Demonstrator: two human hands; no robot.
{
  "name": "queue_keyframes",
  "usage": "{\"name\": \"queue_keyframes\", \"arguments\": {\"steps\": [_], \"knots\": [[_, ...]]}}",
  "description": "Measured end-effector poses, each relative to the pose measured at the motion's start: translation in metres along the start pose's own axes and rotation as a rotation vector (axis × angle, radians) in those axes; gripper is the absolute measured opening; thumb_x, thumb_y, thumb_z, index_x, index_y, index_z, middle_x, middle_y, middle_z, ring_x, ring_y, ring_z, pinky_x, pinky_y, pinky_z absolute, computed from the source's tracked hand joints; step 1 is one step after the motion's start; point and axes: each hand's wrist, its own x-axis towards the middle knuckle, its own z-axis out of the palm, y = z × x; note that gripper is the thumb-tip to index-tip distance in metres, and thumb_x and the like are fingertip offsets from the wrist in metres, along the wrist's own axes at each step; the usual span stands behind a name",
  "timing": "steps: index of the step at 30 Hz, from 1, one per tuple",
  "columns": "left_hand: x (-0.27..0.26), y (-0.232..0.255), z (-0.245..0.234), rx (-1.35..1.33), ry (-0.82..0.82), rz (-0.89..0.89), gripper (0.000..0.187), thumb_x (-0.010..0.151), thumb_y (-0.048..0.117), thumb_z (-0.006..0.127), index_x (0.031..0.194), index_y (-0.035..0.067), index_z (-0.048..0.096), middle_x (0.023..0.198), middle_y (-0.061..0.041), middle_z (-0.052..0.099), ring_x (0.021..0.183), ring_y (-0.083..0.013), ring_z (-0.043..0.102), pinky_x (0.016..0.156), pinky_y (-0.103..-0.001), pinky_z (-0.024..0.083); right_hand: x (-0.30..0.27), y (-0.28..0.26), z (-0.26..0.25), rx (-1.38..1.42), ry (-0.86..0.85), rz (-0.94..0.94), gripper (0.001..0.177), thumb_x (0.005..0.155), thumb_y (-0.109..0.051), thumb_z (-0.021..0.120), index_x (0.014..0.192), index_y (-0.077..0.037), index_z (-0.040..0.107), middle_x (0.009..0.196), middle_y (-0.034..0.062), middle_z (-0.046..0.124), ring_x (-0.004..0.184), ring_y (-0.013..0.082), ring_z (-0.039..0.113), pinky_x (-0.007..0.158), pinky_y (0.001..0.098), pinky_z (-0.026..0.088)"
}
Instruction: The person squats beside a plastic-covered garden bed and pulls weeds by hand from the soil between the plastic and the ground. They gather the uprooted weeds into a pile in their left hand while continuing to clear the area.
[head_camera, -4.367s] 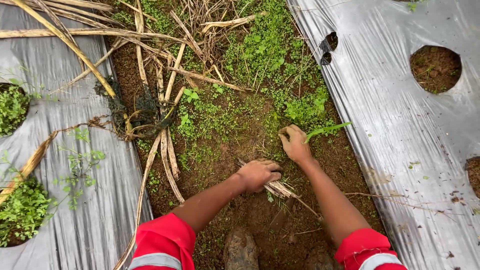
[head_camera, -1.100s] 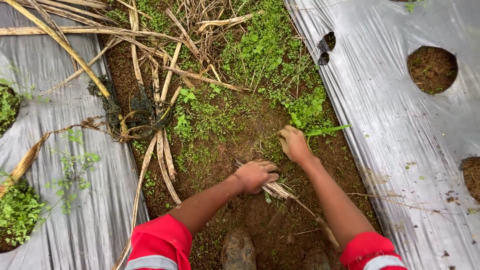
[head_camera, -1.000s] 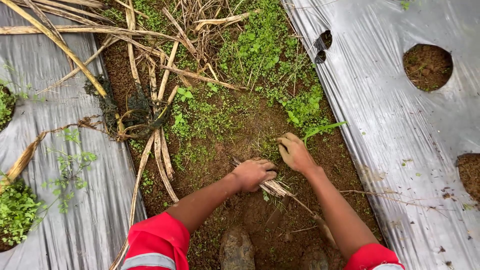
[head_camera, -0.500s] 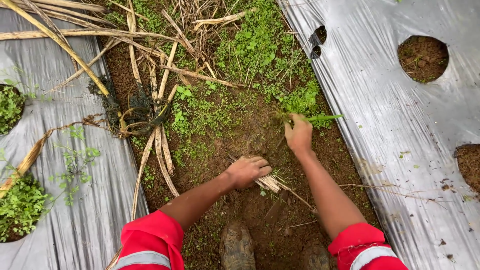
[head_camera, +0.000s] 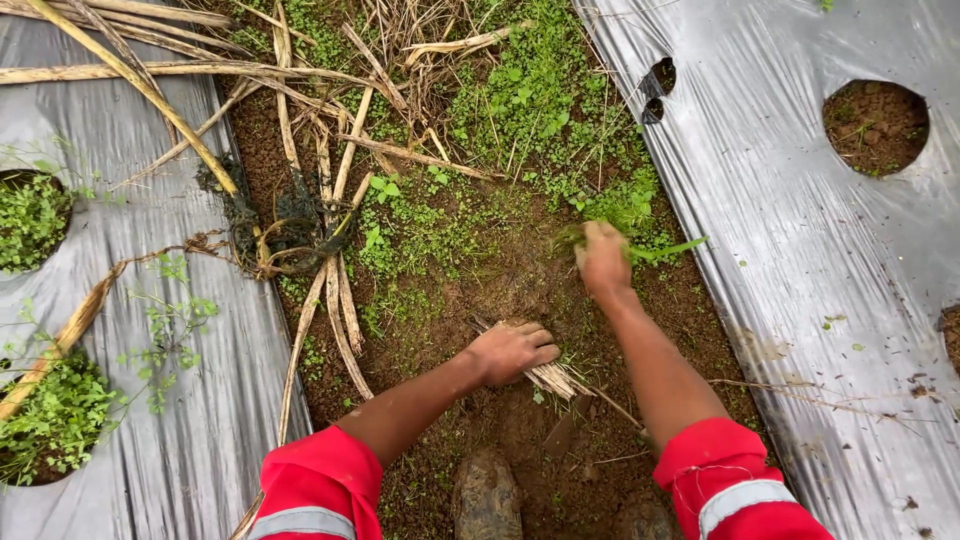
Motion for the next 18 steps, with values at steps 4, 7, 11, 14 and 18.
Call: {"name": "queue_keyframes", "arguments": {"steps": [4,7,11,14,18], "knots": [[-0.006,0.016,-0.041,-0.089,-0.015,-0.008,0.057,0.081,0.005,0.072,0.133,0.014,0.053,0.132,-0.012,0.059,0.126,-0.0306,0.059,0.106,-0.045,0.050,-0.045,-0.011,-0.060,0.307,0.144,0.128,0.029,0.094,-0.001,0.076,0.122,0.005,0.068,0.113,0.0259,0.069,0.111,0.0466,0.068,0.087,0.0586,0.063],[-0.002,0.016,-0.040,-0.036,-0.018,-0.016,0.054,0.082,0.002,0.071,0.131,0.014,0.051,0.132,-0.012,0.058,0.124,-0.0310,0.060,0.105,-0.043,0.051,-0.090,-0.016,-0.075,0.476,0.083,0.314,0.037,0.088,-0.004,0.082,0.123,0.002,0.071,0.122,0.0262,0.070,0.120,0.0462,0.064,0.096,0.0586,0.058],[-0.003,0.020,-0.067,0.046,-0.036,-0.004,0.064,0.093,0.003,0.061,0.150,0.019,0.039,0.151,-0.014,0.045,0.133,-0.0345,0.057,0.107,-0.048,0.051,-0.128,-0.017,-0.061,0.746,-0.160,0.413,0.040,0.087,-0.012,0.083,0.123,0.002,0.073,0.120,0.0259,0.073,0.119,0.0403,0.067,0.100,0.0512,0.054],[-0.004,0.024,-0.087,-0.018,-0.107,-0.016,0.069,0.095,-0.003,0.052,0.156,0.021,0.031,0.158,-0.020,0.036,0.137,-0.0394,0.053,0.108,-0.052,0.050,-0.136,0.002,-0.015,0.813,-0.270,0.420,0.034,0.086,-0.015,0.081,0.118,-0.004,0.077,0.113,0.0180,0.077,0.112,0.0312,0.071,0.093,0.0454,0.057],[0.000,0.028,-0.108,0.022,-0.234,-0.016,0.078,0.097,-0.004,0.048,0.164,0.025,0.019,0.166,-0.024,0.023,0.142,-0.0403,0.045,0.114,-0.053,0.044,-0.144,-0.011,-0.049,1.085,-0.382,0.506,0.037,0.094,-0.009,0.057,0.125,0.004,0.072,0.122,0.0219,0.073,0.113,0.0291,0.063,0.100,0.0469,0.051]]}}
